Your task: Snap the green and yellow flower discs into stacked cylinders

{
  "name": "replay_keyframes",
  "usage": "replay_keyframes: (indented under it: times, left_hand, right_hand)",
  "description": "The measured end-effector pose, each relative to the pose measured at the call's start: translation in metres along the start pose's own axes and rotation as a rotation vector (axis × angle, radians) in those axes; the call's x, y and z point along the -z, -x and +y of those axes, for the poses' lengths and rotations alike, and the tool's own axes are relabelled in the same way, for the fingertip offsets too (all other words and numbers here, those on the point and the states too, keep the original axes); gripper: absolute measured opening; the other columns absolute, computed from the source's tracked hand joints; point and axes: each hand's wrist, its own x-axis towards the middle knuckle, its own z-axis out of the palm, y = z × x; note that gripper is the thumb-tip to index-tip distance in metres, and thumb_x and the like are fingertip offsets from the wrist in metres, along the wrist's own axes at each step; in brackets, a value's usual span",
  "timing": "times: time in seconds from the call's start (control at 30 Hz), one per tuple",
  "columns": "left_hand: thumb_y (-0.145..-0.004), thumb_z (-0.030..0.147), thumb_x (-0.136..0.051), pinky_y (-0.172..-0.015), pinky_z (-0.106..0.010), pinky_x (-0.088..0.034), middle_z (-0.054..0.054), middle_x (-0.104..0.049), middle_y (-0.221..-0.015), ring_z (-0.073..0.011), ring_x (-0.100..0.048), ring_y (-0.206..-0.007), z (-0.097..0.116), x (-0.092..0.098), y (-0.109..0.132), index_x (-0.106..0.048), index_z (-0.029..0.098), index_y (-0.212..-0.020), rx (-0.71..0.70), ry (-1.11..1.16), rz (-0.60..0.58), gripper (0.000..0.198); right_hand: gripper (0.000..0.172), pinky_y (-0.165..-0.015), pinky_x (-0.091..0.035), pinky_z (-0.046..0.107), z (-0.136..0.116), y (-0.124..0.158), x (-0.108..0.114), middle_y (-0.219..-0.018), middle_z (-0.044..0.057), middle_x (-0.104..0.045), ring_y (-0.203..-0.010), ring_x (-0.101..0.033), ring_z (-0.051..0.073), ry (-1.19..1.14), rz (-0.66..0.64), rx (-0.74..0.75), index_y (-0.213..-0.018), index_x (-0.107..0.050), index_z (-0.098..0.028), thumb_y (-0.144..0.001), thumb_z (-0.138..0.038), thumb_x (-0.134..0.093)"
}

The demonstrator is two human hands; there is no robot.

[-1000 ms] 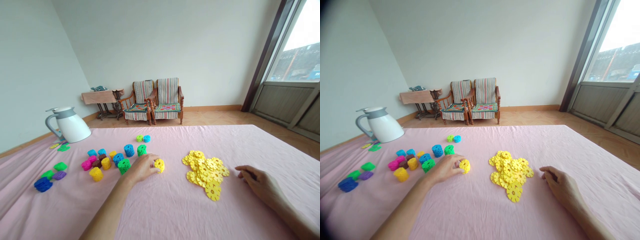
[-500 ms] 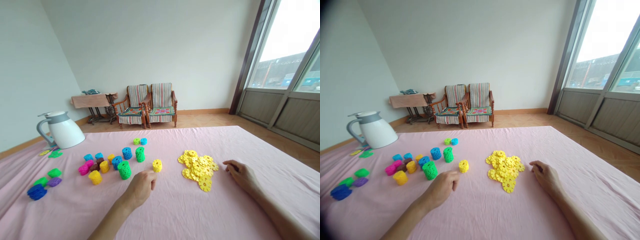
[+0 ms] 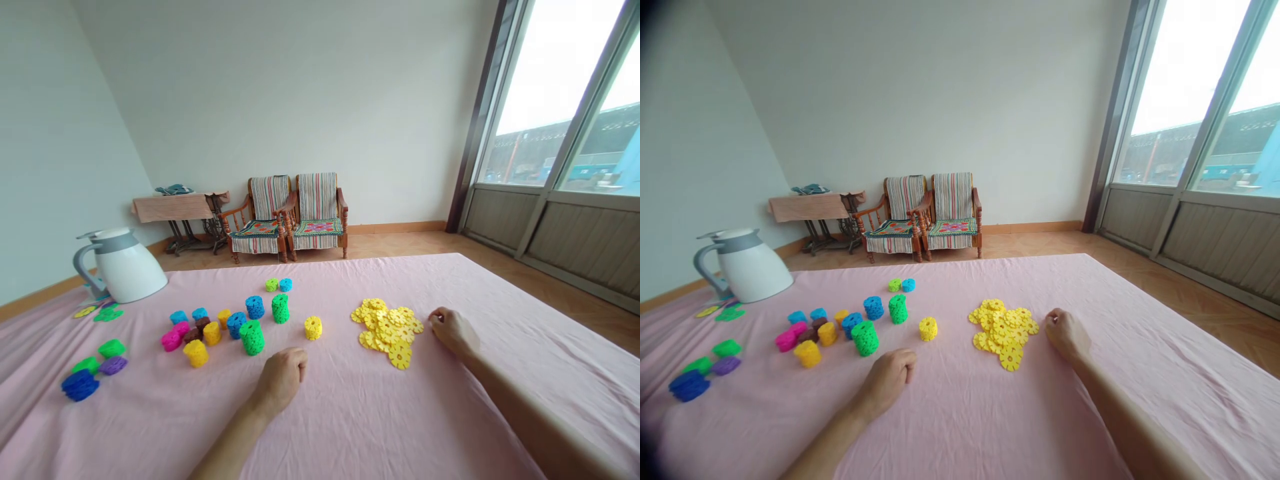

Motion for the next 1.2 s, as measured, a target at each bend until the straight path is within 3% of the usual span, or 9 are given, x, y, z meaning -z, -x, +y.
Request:
replay_keyframes:
  times: [0.13,0.27,0.4,0.57,0.8,0.93,1.03,1.2]
  left_hand:
    - [-0.066,-0.001,-0.035,-0.068,-0.024,-0.037,-0.002,-0.057,-0.073,-0.0147,-0.053,-0.076,0.027,-0.003,-0.001,-0.052,0.018,-0.064,-0.131,0.062,0.029,0.025]
    - [-0.074,0.01,-0.051,-0.079,-0.027,-0.041,-0.003,-0.058,-0.09,-0.0175,-0.053,-0.089,0.059,-0.019,-0.02,-0.06,0.019,-0.087,-0.244,0.105,-0.021,0.019]
    - [-0.069,0.026,-0.067,-0.088,-0.031,-0.042,-0.006,-0.055,-0.105,-0.0211,-0.052,-0.099,0.078,-0.044,-0.052,-0.057,0.02,-0.108,-0.22,0.117,0.002,0.041]
    - [-0.063,0.037,-0.072,-0.086,-0.034,-0.044,-0.007,-0.057,-0.101,-0.0239,-0.052,-0.099,0.085,-0.064,-0.078,-0.062,0.02,-0.099,-0.163,0.093,0.044,0.04]
    - [-0.063,0.034,-0.07,-0.079,-0.032,-0.045,-0.006,-0.058,-0.094,-0.0223,-0.054,-0.092,0.086,-0.068,-0.082,-0.061,0.019,-0.084,-0.145,0.087,0.062,0.027]
    - [-0.061,0.026,-0.071,-0.078,-0.031,-0.045,-0.004,-0.057,-0.092,-0.0208,-0.054,-0.09,0.085,-0.056,-0.075,-0.059,0.019,-0.084,-0.15,0.11,0.078,0.027]
    - [-0.06,0.022,-0.07,-0.076,-0.029,-0.044,-0.002,-0.056,-0.092,-0.0187,-0.054,-0.087,0.077,-0.03,-0.065,-0.058,0.02,-0.084,-0.165,0.134,0.091,0.027]
    - [-0.069,0.022,-0.063,-0.071,-0.028,-0.044,-0.002,-0.055,-0.093,-0.0153,-0.053,-0.08,0.038,0.018,-0.057,-0.058,0.02,-0.092,-0.098,0.176,0.258,0.024]
  right_hand:
    - [0.033,-0.057,-0.04,0.026,-0.01,0.008,-0.002,-0.091,0.01,-0.069,-0.08,-0.064,0.022,0.047,0.047,-0.112,-0.092,-0.067,-0.024,-0.08,-0.036,-0.038]
    - [0.034,-0.059,-0.041,0.028,-0.011,0.011,-0.001,-0.092,0.009,-0.069,-0.084,-0.063,0.023,0.041,0.029,-0.094,-0.095,-0.067,-0.026,-0.08,-0.038,-0.039]
    - [0.034,-0.06,-0.041,0.028,-0.008,0.008,0.0,-0.095,0.008,-0.068,-0.087,-0.062,0.024,0.027,0.026,-0.081,-0.097,-0.066,-0.027,-0.079,-0.038,-0.039]
    - [0.034,-0.059,-0.039,0.028,-0.007,0.006,-0.001,-0.095,0.007,-0.069,-0.087,-0.062,0.025,0.024,0.032,-0.072,-0.094,-0.066,-0.027,-0.08,-0.039,-0.038]
    - [0.032,-0.058,-0.039,0.027,-0.01,0.007,-0.002,-0.092,0.007,-0.069,-0.086,-0.062,0.023,-0.003,0.041,-0.062,-0.093,-0.067,-0.027,-0.079,-0.038,-0.04]
    - [0.032,-0.058,-0.038,0.026,-0.008,0.005,-0.003,-0.091,0.006,-0.07,-0.087,-0.062,0.022,-0.022,0.041,-0.07,-0.095,-0.067,-0.027,-0.08,-0.038,-0.041]
    - [0.033,-0.057,-0.038,0.025,-0.006,0.004,-0.003,-0.091,0.005,-0.07,-0.087,-0.063,0.021,-0.037,0.033,-0.073,-0.096,-0.067,-0.028,-0.08,-0.039,-0.04]
    - [0.03,-0.054,-0.037,0.024,-0.004,0.002,-0.006,-0.084,0.002,-0.07,-0.077,-0.063,0.019,-0.064,0.013,-0.04,-0.092,-0.067,-0.028,-0.079,-0.038,-0.042]
